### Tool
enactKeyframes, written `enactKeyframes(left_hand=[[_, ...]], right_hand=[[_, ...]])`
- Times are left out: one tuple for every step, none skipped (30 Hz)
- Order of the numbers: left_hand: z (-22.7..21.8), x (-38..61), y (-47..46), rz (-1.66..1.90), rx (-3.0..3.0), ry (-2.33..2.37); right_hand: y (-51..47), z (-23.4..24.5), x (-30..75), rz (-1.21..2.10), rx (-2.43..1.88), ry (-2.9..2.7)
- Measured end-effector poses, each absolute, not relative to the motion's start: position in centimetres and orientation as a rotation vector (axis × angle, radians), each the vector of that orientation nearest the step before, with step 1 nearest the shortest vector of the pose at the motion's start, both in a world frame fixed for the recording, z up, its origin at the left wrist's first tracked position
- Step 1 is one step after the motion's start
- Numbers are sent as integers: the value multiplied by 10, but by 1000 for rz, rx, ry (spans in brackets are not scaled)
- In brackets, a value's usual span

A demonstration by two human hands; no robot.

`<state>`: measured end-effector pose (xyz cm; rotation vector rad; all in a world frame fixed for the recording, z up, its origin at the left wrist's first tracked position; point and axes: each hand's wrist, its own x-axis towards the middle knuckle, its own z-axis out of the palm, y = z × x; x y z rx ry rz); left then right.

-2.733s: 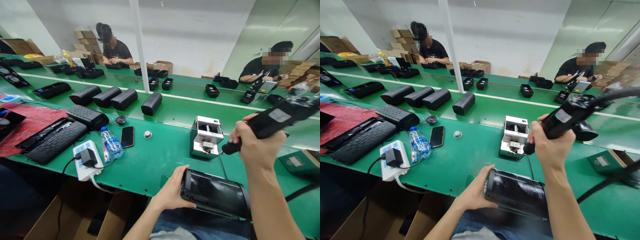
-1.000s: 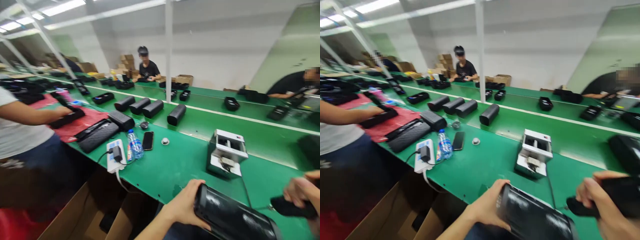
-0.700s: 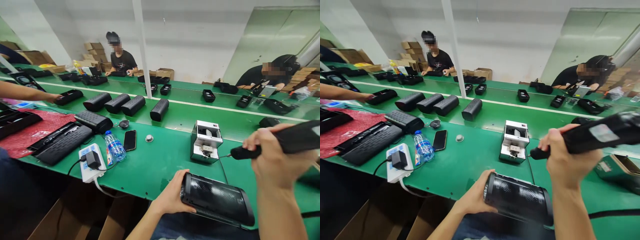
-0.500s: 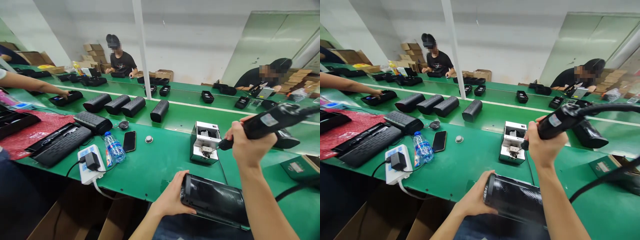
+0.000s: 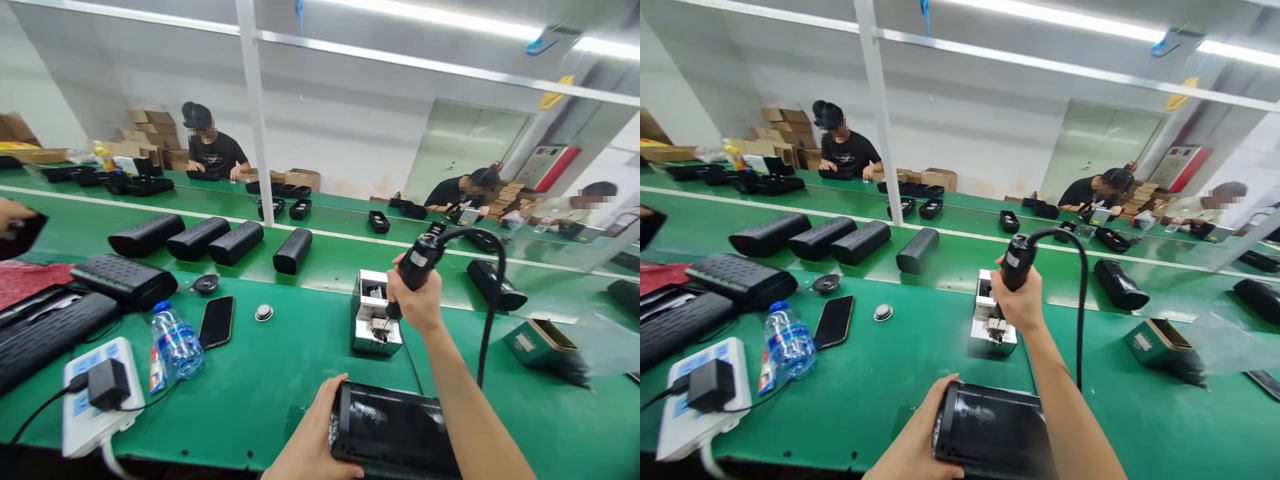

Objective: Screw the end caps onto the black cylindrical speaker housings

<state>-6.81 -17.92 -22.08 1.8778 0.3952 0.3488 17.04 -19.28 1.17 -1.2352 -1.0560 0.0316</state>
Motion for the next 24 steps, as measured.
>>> enactKeyframes(left_hand=[[-221, -68, -179, 347, 1880, 397], [-221, -67, -179, 346, 1882, 395], [-221, -67, -179, 345, 1886, 390], [-222, -66, -179, 349, 1888, 386], [-224, -66, -179, 354, 1890, 384], [-225, -66, -179, 361, 1890, 386], [-226, -67, -179, 368, 1890, 386], [-226, -68, -179, 374, 1891, 386], [-226, -69, -179, 377, 1893, 380], [-225, -70, -179, 381, 1897, 371], [-223, -71, -179, 386, 1902, 358], [-221, -72, -179, 393, 1909, 343], [-218, -72, -179, 403, 1914, 328], [-216, -73, -179, 411, 1919, 315], [-214, -73, -179, 417, 1921, 305], [-213, -73, -178, 421, 1921, 300], [-212, -73, -178, 423, 1920, 298], [-211, -73, -178, 424, 1919, 297], [-211, -73, -178, 425, 1920, 297], [-212, -73, -178, 428, 1924, 298], [-213, -73, -179, 431, 1931, 298], [-213, -73, -179, 433, 1941, 298], [-214, -74, -179, 433, 1950, 298], [-214, -74, -179, 432, 1957, 296]], right_hand=[[-191, 10, 170, 26, -1245, -1048], [-190, 9, 169, -4, -1252, -1020], [-190, 8, 169, -44, -1255, -981], [-190, 7, 168, -80, -1255, -943], [-191, 6, 167, -105, -1255, -914], [-192, 6, 167, -121, -1253, -894], [-193, 6, 166, -131, -1252, -881], [-195, 7, 166, -142, -1251, -872], [-197, 8, 165, -151, -1250, -864], [-199, 9, 164, -158, -1248, -861], [-201, 10, 163, -159, -1244, -862], [-203, 11, 162, -153, -1240, -868], [-205, 12, 161, -141, -1236, -876], [-207, 13, 160, -128, -1232, -886], [-209, 15, 159, -116, -1231, -894], [-212, 16, 159, -110, -1226, -901], [-216, 18, 158, -107, -1218, -909], [-221, 20, 158, -111, -1204, -916], [-228, 23, 158, -117, -1192, -921], [-236, 26, 159, -129, -1178, -925], [-245, 30, 160, -145, -1162, -930], [-254, 34, 162, -165, -1151, -931], [-265, 38, 163, -192, -1143, -927], [-275, 42, 164, -222, -1140, -907]])
